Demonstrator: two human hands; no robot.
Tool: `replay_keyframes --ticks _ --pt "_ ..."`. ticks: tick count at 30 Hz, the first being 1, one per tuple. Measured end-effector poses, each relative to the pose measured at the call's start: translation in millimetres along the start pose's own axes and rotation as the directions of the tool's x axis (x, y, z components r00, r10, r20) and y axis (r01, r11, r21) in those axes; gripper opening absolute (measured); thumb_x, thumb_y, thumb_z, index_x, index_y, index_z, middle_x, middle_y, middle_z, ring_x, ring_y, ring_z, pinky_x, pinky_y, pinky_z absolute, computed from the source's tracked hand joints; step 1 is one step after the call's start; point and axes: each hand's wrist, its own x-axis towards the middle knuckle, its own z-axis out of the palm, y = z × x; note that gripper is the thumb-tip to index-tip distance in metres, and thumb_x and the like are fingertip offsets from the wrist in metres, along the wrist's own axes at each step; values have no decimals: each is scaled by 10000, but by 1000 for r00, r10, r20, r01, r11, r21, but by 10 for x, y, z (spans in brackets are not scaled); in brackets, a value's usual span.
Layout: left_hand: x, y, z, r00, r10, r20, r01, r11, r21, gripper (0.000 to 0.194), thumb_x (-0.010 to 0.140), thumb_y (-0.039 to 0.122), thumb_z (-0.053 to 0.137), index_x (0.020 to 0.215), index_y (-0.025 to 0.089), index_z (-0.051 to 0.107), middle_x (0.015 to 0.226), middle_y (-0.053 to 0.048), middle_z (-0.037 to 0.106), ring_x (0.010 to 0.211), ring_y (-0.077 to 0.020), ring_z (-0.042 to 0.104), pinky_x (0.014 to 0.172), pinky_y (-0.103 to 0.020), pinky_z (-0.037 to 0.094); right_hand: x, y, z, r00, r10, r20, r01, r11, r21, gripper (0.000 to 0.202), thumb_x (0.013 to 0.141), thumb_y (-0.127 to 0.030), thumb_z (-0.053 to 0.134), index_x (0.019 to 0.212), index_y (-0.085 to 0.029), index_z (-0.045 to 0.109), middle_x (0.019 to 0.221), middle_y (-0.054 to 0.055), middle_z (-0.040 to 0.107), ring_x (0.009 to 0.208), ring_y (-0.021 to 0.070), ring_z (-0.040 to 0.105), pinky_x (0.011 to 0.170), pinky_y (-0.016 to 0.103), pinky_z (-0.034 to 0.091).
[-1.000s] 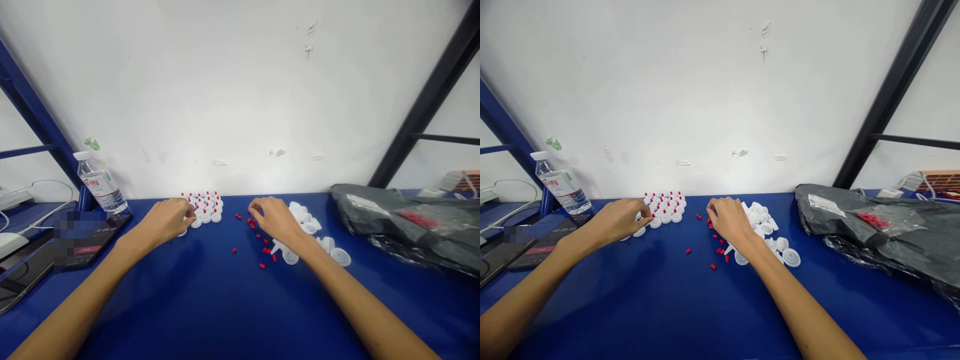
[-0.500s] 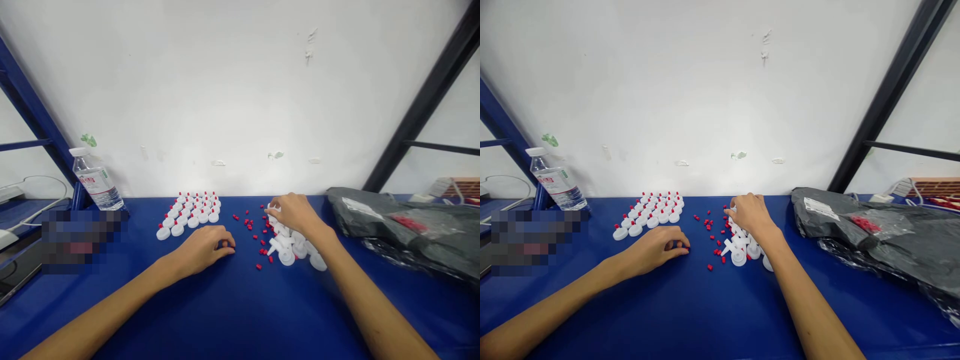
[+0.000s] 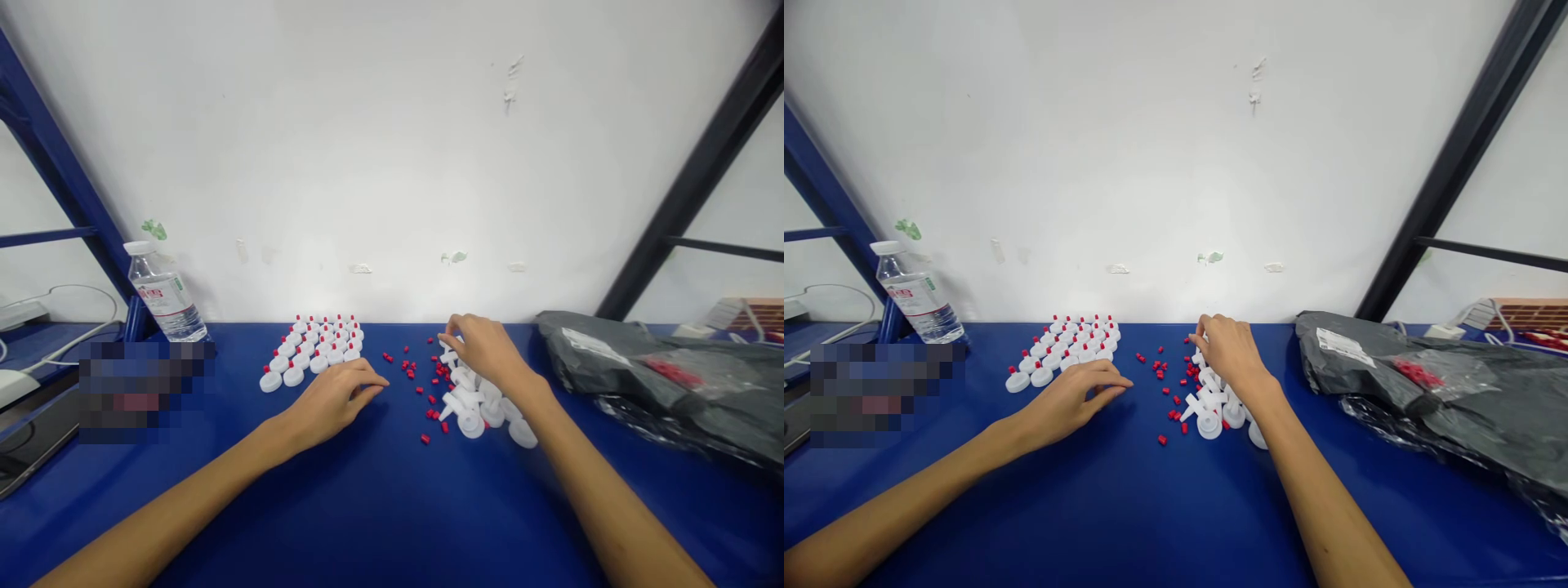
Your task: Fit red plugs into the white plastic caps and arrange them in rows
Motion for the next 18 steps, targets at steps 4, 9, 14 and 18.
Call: replay_keyframes --ticks 4,9,14,18 --pt "12 37 -13 990 -113 -88 101 986 -129 221 946 331 552 1011 223 734 917 -32 730 617 -117 629 662 -255 493 -13 -117 -47 999 36 -34 -22 932 362 229 966 -425 511 892 -220 579 890 58 740 816 221 683 679 298 426" --pt "30 137 -96 937 -325 -130 252 884 -394 227 900 368 609 968 184 723 783 -36 737 577 -144 670 469 -209 434 -43 -355 -66 989 -97 108 -40 533 845 290 895 -497 612 987 -225 575 909 43 741 825 194 709 766 323 521" --pt "33 190 -150 908 -387 -161 262 825 -501 261 875 356 646 1025 163 737 660 -27 721 480 -133 626 408 -207 408 -93 -520 -61 949 -248 196 -118 294 948 429 847 -472 691 1170 -199 623 1077 87 720 917 200 716 884 375 550" --pt "32 192 -144 895 -409 -178 265 809 -525 259 848 363 682 1002 170 756 672 -33 740 464 -130 623 385 -201 392 -129 -587 -54 931 -291 219 -148 248 957 433 846 -477 689 1174 -196 662 1164 92 701 982 216 710 912 387 557"
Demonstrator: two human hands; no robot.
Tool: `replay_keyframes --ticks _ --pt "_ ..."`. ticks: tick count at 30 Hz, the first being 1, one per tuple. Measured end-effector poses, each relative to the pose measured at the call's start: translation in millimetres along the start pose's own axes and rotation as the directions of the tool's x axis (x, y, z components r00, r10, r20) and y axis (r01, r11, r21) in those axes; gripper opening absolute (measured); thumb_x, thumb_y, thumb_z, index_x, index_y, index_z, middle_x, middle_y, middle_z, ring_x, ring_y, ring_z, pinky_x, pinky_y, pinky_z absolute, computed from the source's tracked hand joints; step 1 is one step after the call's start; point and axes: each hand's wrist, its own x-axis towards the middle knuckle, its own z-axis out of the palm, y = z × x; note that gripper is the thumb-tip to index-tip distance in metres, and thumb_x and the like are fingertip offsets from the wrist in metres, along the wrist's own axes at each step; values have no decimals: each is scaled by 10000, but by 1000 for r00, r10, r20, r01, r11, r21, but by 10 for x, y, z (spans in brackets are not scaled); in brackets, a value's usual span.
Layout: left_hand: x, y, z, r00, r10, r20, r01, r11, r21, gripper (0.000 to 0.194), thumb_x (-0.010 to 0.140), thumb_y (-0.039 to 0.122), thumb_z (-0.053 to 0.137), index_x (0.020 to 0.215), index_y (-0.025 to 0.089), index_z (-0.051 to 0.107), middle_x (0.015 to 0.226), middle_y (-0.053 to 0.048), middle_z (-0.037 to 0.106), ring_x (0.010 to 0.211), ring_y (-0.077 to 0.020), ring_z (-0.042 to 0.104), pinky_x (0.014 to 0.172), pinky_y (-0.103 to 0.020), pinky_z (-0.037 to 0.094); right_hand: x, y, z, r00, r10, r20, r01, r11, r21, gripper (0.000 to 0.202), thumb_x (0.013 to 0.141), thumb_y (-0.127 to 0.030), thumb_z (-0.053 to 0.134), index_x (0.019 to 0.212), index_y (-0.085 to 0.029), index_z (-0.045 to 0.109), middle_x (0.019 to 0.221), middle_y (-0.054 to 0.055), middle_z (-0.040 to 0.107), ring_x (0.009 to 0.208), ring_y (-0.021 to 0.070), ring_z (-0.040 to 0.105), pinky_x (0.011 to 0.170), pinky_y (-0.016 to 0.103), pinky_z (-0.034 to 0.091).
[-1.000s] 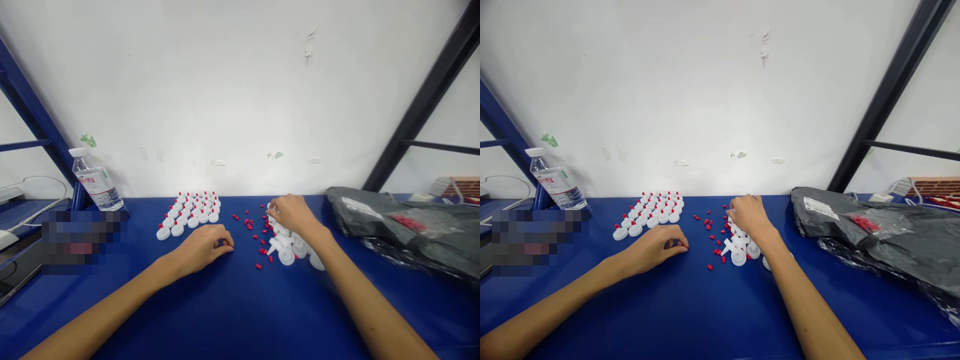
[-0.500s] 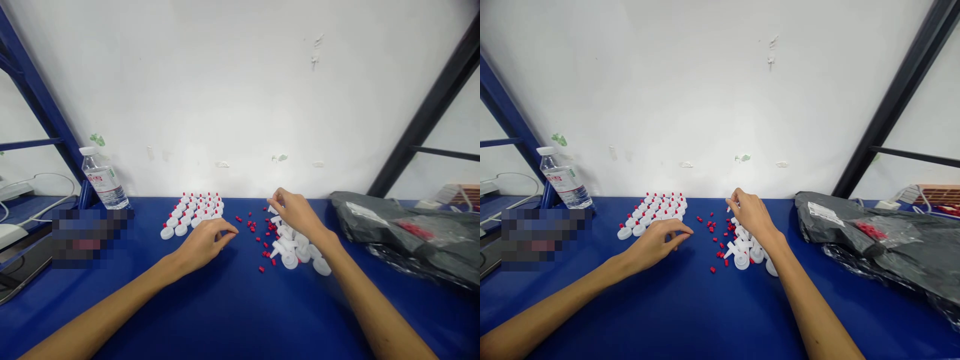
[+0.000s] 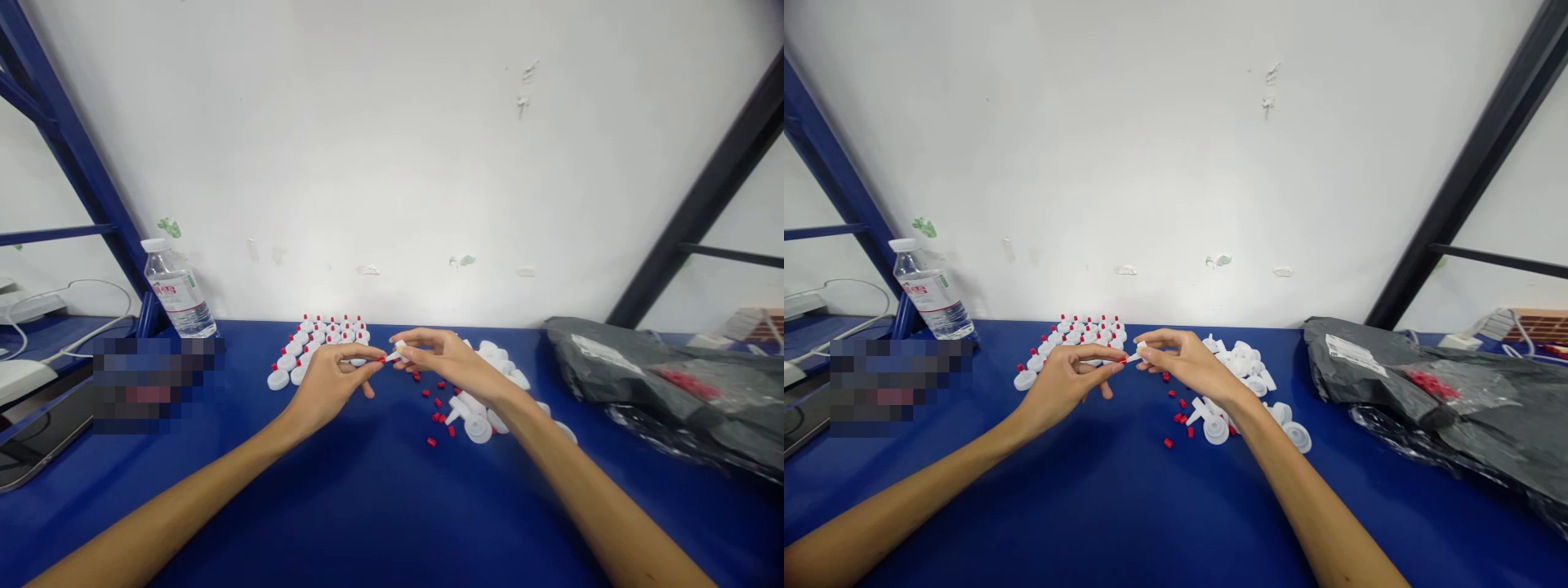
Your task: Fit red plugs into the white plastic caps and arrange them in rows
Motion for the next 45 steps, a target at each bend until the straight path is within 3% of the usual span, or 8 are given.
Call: replay_keyframes --ticks 6,11,16,25,31,38,41,45 --pt "11 -38 4 1000 5 -24 -7 998 -61 307 845 386 693 1050 165 750 881 -75 779 499 -137 662 383 -204 397 9 22 31 1000 -19 -4 19 1000 19 405 837 -461 708 1143 -197 688 1113 93 732 998 215 707 861 341 554" --pt "-8 -89 -4 994 91 -63 -88 995 57 299 894 404 640 1058 184 759 675 -33 747 558 -157 681 475 -218 476 6 24 28 1000 -16 -5 17 1000 19 408 793 -435 757 1127 -205 716 1085 87 754 1053 226 692 920 348 520" --pt "-36 -143 7 978 188 -90 -183 981 67 263 900 365 643 1045 181 762 841 -54 780 674 -168 726 581 -231 538 -1 32 59 1000 -18 -16 18 999 39 422 761 -427 783 1105 -188 728 1052 90 766 1042 246 701 934 367 515" --pt "-10 -30 -66 979 185 -86 -187 982 -16 241 877 363 670 994 166 746 795 -34 772 748 -179 744 616 -209 552 16 67 123 998 -54 13 51 986 162 478 775 -462 775 1176 -211 705 1096 88 755 1053 245 697 980 403 514" --pt "39 59 -141 990 142 16 -141 989 -44 235 873 337 657 975 143 741 883 -58 776 752 -173 736 639 -215 563 42 118 173 995 -72 66 59 982 179 467 848 -494 694 1229 -225 677 1095 82 749 1065 226 690 979 396 526" --pt "100 50 -223 990 81 119 -82 997 6 242 864 346 640 928 131 731 792 -59 765 722 -164 717 559 -186 512 34 120 206 996 -50 73 45 997 65 431 871 -492 661 1190 -203 681 1073 86 742 1072 238 676 931 394 538" --pt "136 40 -296 982 82 171 -99 991 93 217 858 332 631 912 150 736 797 -38 763 713 -146 701 622 -200 519 42 104 197 997 -46 58 46 999 0 399 899 -496 621 1180 -220 685 1105 79 734 1076 235 672 920 387 535" --pt "187 -14 -421 964 52 260 -146 922 357 159 823 269 616 841 173 741 781 -16 757 716 -149 692 663 -219 499 63 89 137 997 -38 -74 35 998 -43 350 936 -488 567 1137 -222 674 1145 85 722 999 205 698 860 351 547"
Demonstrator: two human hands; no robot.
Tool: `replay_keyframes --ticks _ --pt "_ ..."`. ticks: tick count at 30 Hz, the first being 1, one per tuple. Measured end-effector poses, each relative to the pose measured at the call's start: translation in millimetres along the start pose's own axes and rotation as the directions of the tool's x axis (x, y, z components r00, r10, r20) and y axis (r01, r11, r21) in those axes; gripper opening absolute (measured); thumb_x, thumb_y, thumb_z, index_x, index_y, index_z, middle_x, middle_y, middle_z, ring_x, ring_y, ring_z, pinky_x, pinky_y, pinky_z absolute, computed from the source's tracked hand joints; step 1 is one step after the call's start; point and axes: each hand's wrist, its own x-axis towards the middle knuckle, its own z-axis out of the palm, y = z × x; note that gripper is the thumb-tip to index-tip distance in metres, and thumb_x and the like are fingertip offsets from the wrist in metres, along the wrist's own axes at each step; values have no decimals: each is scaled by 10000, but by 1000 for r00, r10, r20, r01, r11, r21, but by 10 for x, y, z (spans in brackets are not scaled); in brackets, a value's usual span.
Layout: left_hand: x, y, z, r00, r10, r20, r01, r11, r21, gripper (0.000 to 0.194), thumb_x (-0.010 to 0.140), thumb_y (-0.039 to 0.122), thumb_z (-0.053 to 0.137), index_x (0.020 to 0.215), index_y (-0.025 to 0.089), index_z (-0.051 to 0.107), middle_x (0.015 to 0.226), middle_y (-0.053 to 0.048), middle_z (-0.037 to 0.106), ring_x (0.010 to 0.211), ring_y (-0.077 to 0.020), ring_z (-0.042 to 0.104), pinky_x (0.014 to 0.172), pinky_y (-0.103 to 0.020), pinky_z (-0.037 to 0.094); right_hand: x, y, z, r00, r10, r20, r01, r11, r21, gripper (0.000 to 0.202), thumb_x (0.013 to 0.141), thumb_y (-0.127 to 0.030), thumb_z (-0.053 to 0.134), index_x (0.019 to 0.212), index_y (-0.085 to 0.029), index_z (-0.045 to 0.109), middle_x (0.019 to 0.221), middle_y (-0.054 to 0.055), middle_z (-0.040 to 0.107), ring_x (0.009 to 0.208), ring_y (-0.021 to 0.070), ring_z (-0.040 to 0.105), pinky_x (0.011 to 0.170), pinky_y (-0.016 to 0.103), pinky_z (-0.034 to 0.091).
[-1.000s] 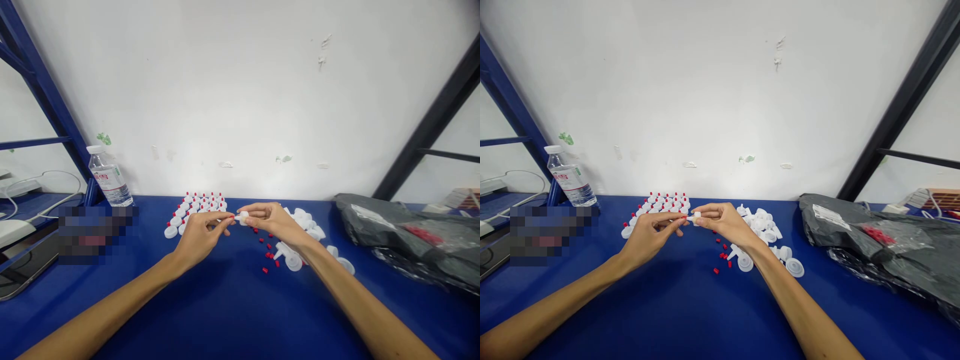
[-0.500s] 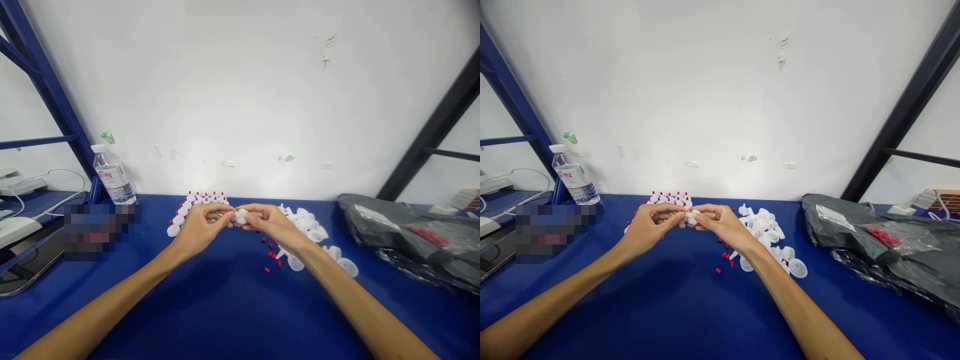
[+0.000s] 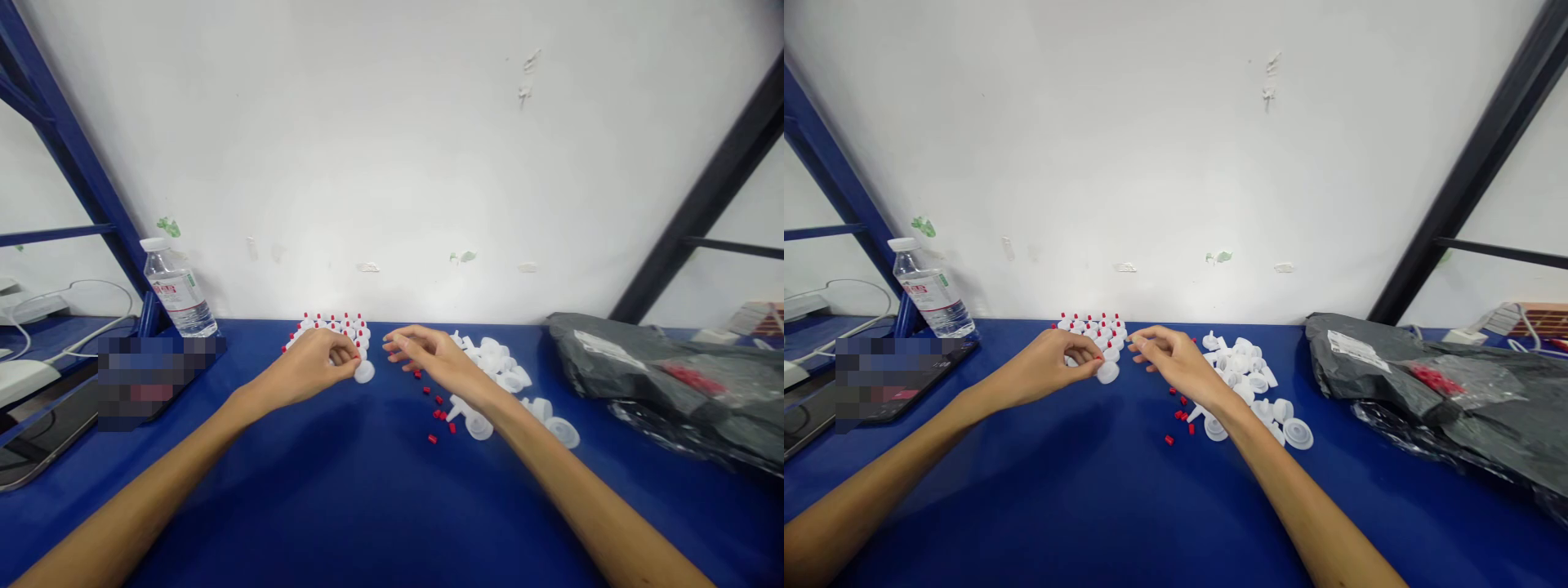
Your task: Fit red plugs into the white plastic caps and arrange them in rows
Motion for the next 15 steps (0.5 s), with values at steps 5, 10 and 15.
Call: replay_keyframes --ticks 5,10,15 --pt "-16 -121 -39 992 -93 84 54 921 387 164 783 225 563 738 206 720 697 -2 720 640 -162 641 580 -252 409 6 -68 -81 993 2 -116 -1 1000 4 307 944 -458 552 1035 -194 679 1059 96 729 900 188 705 746 305 551" --pt "-19 -253 -60 986 -166 29 124 831 542 148 762 221 553 735 221 699 782 -28 726 697 -192 641 596 -276 378 -11 -113 -95 990 8 -143 -5 1000 23 271 937 -422 559 984 -183 679 993 87 724 838 172 696 691 280 536" --pt "8 -334 -108 981 -192 10 151 802 577 174 784 221 533 768 234 706 824 -37 728 739 -210 649 604 -289 367 -8 -109 -105 987 5 -160 -6 1000 -9 273 933 -421 549 980 -187 681 952 77 721 811 166 686 684 274 523"
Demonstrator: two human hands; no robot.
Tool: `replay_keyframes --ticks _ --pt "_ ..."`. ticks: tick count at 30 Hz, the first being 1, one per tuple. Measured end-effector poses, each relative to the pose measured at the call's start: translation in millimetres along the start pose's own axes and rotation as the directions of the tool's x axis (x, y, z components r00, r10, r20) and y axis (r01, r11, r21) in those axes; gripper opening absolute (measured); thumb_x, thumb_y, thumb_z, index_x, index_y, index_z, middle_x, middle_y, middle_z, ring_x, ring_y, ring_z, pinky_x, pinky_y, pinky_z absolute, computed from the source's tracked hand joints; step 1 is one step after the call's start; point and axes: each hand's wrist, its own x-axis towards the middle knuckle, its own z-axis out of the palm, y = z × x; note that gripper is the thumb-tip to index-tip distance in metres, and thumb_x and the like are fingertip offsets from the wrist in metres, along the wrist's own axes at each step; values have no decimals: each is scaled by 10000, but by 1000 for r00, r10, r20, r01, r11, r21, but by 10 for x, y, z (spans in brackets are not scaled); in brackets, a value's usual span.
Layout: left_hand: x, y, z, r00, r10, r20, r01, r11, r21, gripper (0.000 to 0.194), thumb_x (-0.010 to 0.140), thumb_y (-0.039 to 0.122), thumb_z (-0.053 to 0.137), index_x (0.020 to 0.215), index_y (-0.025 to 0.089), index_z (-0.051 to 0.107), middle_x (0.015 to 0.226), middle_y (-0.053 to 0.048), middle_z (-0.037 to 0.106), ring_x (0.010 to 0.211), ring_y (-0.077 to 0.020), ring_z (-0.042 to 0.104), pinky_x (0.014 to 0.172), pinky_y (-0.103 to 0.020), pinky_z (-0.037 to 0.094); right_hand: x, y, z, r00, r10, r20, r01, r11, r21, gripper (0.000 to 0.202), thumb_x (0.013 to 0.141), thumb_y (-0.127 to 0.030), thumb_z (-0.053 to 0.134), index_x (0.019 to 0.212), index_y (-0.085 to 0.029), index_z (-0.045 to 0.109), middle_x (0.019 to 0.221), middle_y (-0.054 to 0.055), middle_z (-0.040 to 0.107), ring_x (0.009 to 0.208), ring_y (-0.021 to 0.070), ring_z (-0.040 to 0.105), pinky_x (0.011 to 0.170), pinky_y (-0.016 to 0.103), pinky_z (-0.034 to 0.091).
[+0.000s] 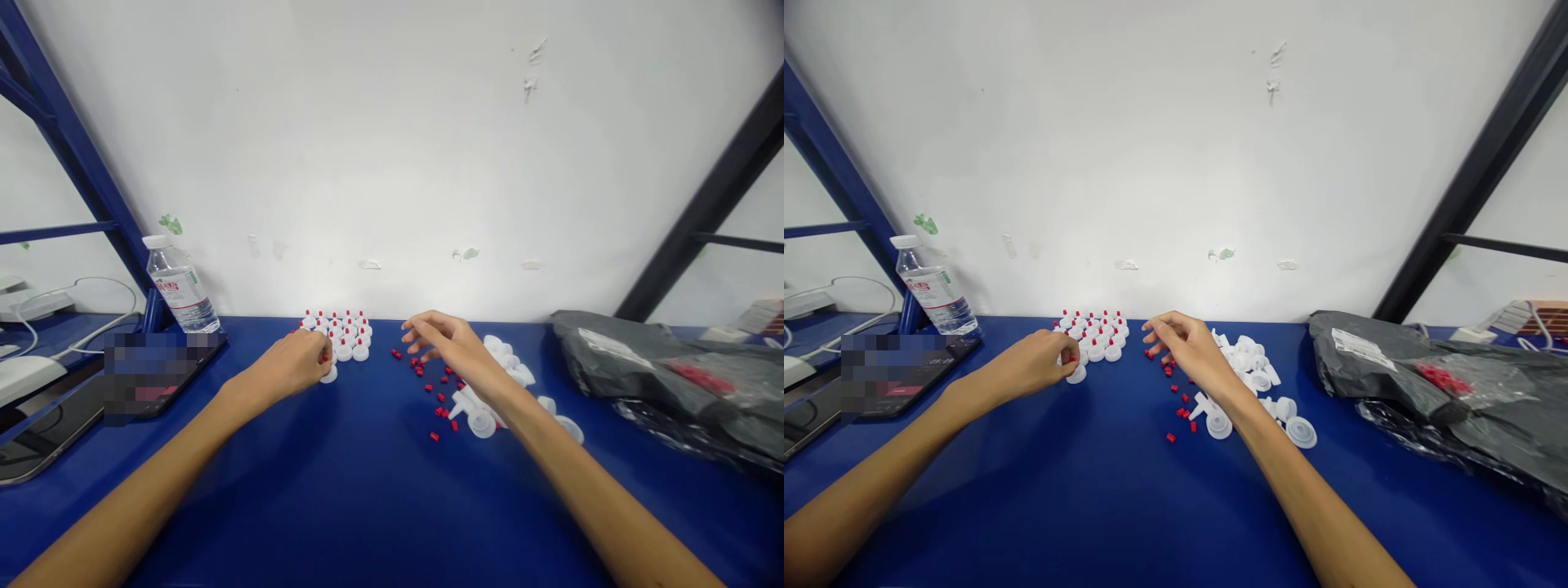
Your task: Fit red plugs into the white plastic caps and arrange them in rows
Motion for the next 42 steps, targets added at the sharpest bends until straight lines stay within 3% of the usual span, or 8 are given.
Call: replay_keyframes --ticks 4,7,12,17,23,29,37,42 --pt "-3 -13 3 1000 -30 -6 30 998 58 188 782 205 523 811 230 707 877 -56 729 775 -230 657 610 -296 380 18 27 -57 999 -34 -43 30 995 -94 272 937 -408 521 991 -199 688 942 64 730 824 170 690 723 282 513" --pt "-34 6 -3 997 -60 -37 64 992 107 243 785 224 526 941 220 712 967 -86 722 840 -259 664 625 -305 402 15 28 -123 987 -91 -132 49 956 -289 251 942 -374 502 966 -215 695 898 46 744 822 182 695 747 294 495" --pt "-95 174 -45 982 -6 -189 32 991 132 296 889 326 453 990 195 699 985 -114 690 826 -275 658 650 -328 438 8 33 -302 957 -211 -199 -6 673 -740 243 951 -327 491 935 -224 710 926 53 757 861 225 686 765 320 456" --pt "-103 425 129 943 163 -290 -181 983 -38 285 937 281 428 1010 201 691 935 -72 688 861 -222 653 750 -315 466 44 152 -538 989 -67 -135 -101 379 -920 238 928 -301 531 992 -195 734 1009 108 751 966 268 666 775 331 450" --pt "26 580 500 930 238 -279 -274 957 -95 365 970 251 399 1265 212 609 1043 -88 690 915 -223 661 784 -324 493 85 278 -598 995 84 -54 -74 245 -967 253 899 -321 597 1063 -203 748 981 117 761 969 279 675 794 342 454" --pt "331 672 639 936 258 -240 -271 962 -25 422 990 232 367 1377 171 524 1108 -122 689 993 -261 669 813 -355 498 92 304 -562 995 91 -42 -62 224 -973 158 876 -264 623 930 -213 762 903 96 770 958 277 680 894 390 408" --pt "400 655 625 947 225 -230 -243 969 -50 286 996 267 417 1105 194 671 988 -97 694 914 -239 668 754 -321 482 58 220 -573 997 40 -67 -75 266 -961 175 929 -311 574 899 -214 717 916 76 761 941 250 677 871 361 400" --pt "222 630 563 940 192 -284 -222 972 -79 228 981 295 470 1015 196 673 979 -84 682 878 -228 666 732 -310 477 29 138 -524 987 -102 -125 -68 439 -896 190 977 -325 487 917 -206 621 920 84 744 864 236 678 724 311 415"
